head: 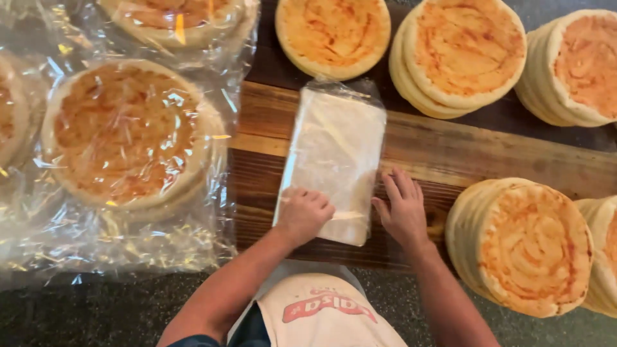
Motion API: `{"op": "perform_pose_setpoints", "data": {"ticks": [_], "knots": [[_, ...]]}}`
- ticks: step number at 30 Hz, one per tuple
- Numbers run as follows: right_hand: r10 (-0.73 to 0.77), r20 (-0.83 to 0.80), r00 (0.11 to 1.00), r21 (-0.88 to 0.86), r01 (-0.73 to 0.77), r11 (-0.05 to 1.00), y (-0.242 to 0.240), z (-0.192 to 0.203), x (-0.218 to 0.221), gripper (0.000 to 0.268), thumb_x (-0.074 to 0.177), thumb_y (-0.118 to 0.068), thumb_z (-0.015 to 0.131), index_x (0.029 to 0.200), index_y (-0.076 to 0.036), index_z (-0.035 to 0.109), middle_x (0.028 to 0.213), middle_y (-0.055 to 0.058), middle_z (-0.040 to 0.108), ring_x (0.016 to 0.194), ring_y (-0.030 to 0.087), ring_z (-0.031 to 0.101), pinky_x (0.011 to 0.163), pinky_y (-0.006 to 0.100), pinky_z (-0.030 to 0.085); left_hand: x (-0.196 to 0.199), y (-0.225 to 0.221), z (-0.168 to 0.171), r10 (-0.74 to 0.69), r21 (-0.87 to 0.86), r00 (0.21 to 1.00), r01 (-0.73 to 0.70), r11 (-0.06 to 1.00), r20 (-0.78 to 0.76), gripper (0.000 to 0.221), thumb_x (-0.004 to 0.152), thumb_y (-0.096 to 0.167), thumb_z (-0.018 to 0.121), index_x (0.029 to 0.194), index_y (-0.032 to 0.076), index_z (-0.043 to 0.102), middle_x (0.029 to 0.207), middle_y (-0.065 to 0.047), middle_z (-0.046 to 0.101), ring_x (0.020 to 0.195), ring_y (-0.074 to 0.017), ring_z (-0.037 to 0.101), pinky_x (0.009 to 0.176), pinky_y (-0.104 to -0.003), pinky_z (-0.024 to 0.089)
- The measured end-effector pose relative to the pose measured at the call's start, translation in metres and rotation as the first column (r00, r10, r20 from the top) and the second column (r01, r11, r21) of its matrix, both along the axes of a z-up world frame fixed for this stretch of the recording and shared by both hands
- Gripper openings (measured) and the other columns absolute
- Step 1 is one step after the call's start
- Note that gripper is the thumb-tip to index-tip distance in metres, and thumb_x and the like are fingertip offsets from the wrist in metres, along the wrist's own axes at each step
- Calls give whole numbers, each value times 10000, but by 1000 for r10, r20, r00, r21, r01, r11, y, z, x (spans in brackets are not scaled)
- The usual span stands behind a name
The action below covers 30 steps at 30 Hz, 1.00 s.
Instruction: Bagging pre-made pizza bases into individual plastic bags for packaging at a workbench.
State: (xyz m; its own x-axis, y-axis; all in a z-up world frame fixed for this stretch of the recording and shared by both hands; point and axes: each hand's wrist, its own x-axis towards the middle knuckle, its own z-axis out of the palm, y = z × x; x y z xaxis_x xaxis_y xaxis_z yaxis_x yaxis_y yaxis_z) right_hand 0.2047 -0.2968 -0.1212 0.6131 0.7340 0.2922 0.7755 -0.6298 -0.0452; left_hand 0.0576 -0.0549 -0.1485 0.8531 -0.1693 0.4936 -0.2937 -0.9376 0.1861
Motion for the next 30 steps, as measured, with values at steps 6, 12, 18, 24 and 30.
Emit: {"op": "perform_pose_setpoints", "data": {"ticks": [6,12,18,24,30], "knots": [[216,-582,784,404,48,913,42,50,-69,318,840,-253,798,1142,-193,721,1007,0,677,937,214,727,767,332,601,-107,50,92,312,-328,949,-309,892,-46,266,825,204,754,1089,230,735,959,17,675,927,-235,667,844,-393,513],[646,-446,620,515,-413,751,154,90,-140,379,862,-233,795,1173,-57,667,1188,160,659,1058,331,665,932,419,535,-262,166,155,908,232,393,-906,355,146,692,714,55,684,1402,40,609,1483,-205,561,1363,-443,538,1054,-581,462],[719,-36,694,490,-615,618,268,124,-225,575,783,-564,789,1176,-159,676,1175,50,632,1040,275,650,832,390,492,-302,293,104,700,446,629,-762,469,339,185,862,174,732,1035,238,721,1180,-61,658,1193,-296,611,989,-463,451],[554,167,815,335,-576,746,390,116,-284,531,773,-410,783,1187,-101,662,1198,100,622,1071,295,599,845,418,429,-295,321,125,569,129,792,-602,788,220,184,973,432,616,898,273,669,880,71,650,821,-152,679,812,-341,503],[386,309,869,206,-457,865,397,88,-244,290,674,-230,723,924,-208,577,913,7,581,859,242,589,746,400,400,-291,334,107,502,202,783,-594,779,369,87,898,198,670,828,183,620,673,2,534,609,-200,591,626,-360,481]]}}
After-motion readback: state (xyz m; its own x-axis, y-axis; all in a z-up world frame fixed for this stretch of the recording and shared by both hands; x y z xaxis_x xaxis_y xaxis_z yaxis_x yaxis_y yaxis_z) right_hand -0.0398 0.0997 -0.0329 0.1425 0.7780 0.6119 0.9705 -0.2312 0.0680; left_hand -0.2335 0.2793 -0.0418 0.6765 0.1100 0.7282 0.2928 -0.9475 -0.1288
